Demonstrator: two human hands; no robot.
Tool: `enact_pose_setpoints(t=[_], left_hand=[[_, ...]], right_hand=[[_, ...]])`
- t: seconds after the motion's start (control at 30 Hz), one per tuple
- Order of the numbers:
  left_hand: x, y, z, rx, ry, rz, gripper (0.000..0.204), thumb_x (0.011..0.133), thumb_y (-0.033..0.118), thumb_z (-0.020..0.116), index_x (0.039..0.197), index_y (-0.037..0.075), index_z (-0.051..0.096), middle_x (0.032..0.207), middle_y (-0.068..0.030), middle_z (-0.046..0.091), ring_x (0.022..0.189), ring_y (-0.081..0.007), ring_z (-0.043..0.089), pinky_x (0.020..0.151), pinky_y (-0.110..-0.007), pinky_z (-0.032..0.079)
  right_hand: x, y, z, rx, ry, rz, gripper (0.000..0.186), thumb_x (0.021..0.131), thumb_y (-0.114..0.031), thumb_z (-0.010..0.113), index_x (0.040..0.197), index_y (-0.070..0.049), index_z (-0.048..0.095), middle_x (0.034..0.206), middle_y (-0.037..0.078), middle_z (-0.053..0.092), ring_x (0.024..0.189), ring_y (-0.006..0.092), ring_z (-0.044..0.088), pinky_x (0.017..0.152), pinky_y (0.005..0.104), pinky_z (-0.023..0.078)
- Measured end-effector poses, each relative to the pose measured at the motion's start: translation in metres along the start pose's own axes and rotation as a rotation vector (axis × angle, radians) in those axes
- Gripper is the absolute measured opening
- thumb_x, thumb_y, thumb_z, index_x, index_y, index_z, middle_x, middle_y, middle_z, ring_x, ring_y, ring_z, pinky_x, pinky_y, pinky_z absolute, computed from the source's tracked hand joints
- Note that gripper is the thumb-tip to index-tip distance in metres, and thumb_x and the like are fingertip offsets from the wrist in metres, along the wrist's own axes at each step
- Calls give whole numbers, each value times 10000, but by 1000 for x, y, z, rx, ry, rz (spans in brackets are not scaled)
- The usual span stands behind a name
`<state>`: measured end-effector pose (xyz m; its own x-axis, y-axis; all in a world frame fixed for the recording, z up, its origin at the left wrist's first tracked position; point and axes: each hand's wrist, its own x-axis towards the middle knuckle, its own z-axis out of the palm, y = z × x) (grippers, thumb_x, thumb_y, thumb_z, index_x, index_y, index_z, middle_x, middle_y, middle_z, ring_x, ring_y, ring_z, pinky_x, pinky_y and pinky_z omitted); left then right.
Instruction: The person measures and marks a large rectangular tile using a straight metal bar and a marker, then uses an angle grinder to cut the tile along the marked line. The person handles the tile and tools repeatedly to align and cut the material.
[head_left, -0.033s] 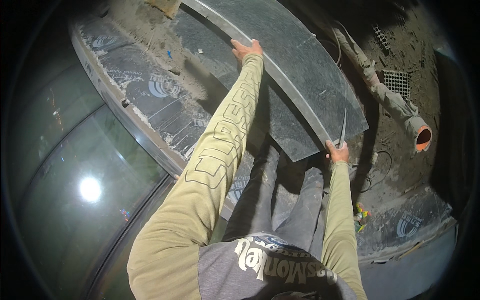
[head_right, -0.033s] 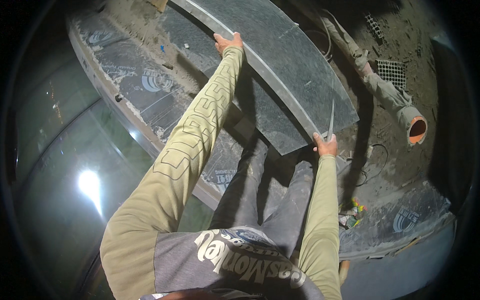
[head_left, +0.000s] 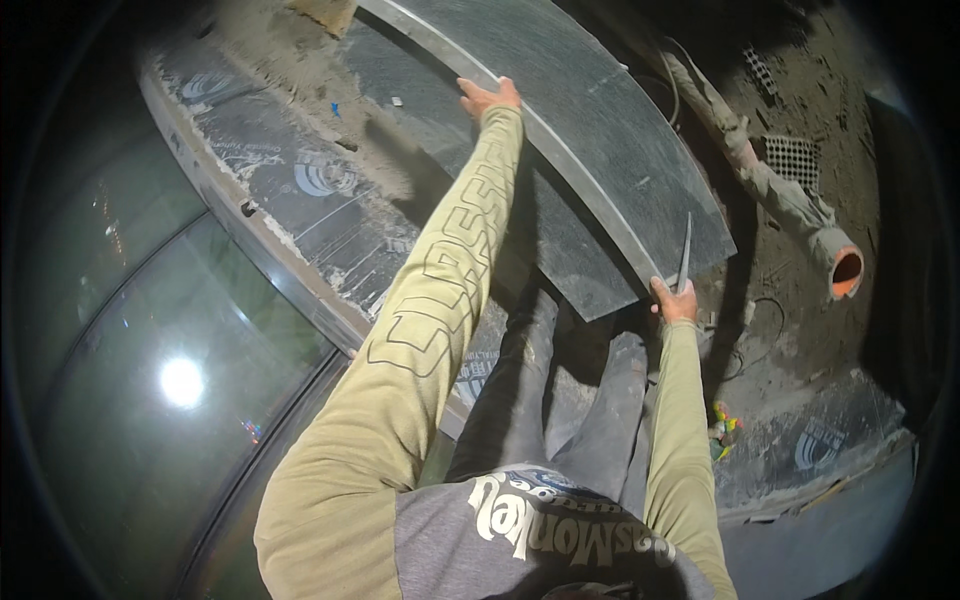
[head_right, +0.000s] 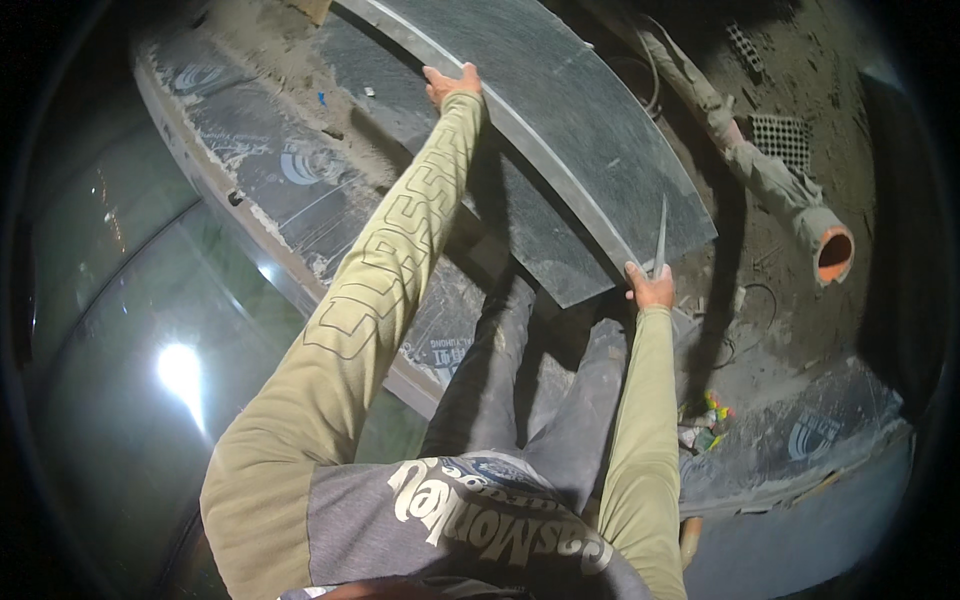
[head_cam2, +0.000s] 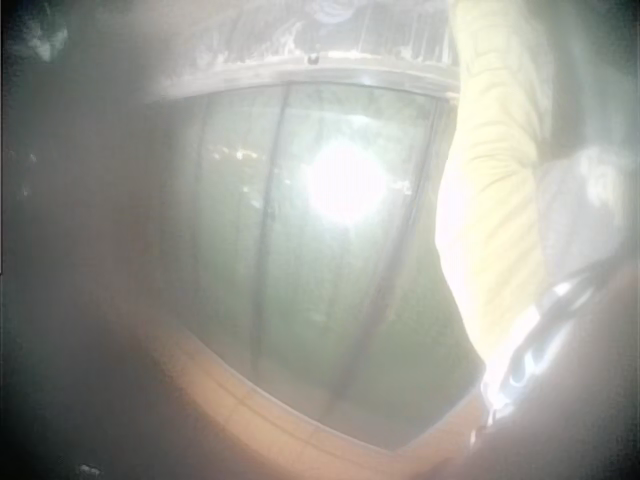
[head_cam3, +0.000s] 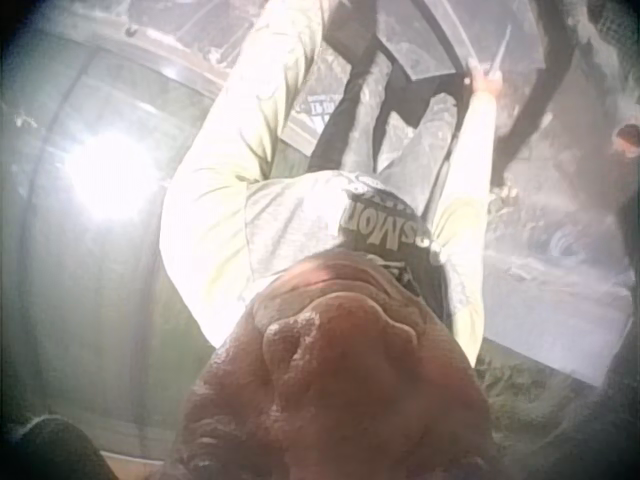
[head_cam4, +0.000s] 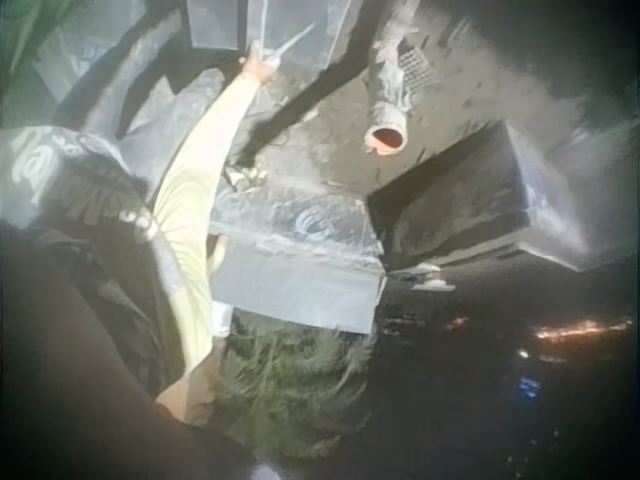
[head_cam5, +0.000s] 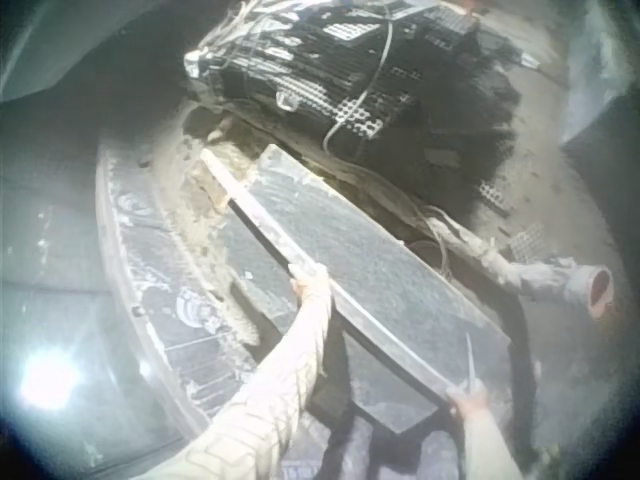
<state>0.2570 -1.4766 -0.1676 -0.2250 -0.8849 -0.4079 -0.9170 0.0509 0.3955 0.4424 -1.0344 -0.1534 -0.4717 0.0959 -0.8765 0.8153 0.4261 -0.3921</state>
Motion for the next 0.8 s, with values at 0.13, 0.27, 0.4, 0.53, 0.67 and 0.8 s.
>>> enact_pose_setpoints(t=[0.13, 0.27, 0.4, 0.53, 0.67, 0.8], left_hand=[[-13, 4, -15, 89, -177, 95, 1220, 796, 505, 792, 1595, 10, 14, 1609, -331, 150, 1467, -465, 295, 1195, -502, 318], [-57, -33, -34, 216, -278, 477, 1345, 707, 535, 866, 1588, -11, 9, 1637, -304, 33, 1501, -433, 230, 1198, -486, 319], [-146, -51, -28, 542, -456, 619, 1457, 609, 534, 925, 1588, -9, -7, 1671, -225, -38, 1537, -353, 178, 1206, -513, 301], [-188, -37, -15, 738, -448, 421, 1535, 551, 532, 952, 1589, 8, -49, 1682, -170, -102, 1544, -312, 180, 1195, -590, 281], [-195, -29, -4, 799, -421, 357, 1573, 528, 539, 961, 1589, 28, -81, 1684, -150, -114, 1532, -343, 209, 1164, -665, 282], [-195, -22, -9, 850, -433, 325, 1566, 534, 520, 966, 1590, 37, -84, 1685, -133, -128, 1526, -369, 214, 1124, -724, 295]], right_hand=[[15, 13, 2, 39, 35, 11, 590, 738, -327, 905, 1075, 17, 564, 925, 147, 671, 687, 204, 694, 471, 322, 582], [20, 15, 0, -55, 23, 15, 658, 740, -401, 892, 1112, 31, 563, 954, 159, 698, 622, 200, 707, 553, 325, 568], [13, 9, -4, -122, 33, 66, 704, 741, -434, 884, 1143, 45, 561, 967, 162, 694, 617, 189, 701, 590, 322, 567], [10, -2, -6, -163, 21, 74, 749, 746, -442, 880, 1175, 73, 544, 984, 170, 689, 622, 187, 699, 596, 316, 563], [9, -6, -10, -197, 23, 118, 945, 724, -509, 868, 1326, 111, 486, 1170, 235, 670, 655, 216, 740, 773, 341, 573], [-16, -27, -6, -399, 174, 2, 810, 832, -452, 780, 1389, 34, 449, 1289, 243, 574, 879, 338, 726, 876, 456, 544]])
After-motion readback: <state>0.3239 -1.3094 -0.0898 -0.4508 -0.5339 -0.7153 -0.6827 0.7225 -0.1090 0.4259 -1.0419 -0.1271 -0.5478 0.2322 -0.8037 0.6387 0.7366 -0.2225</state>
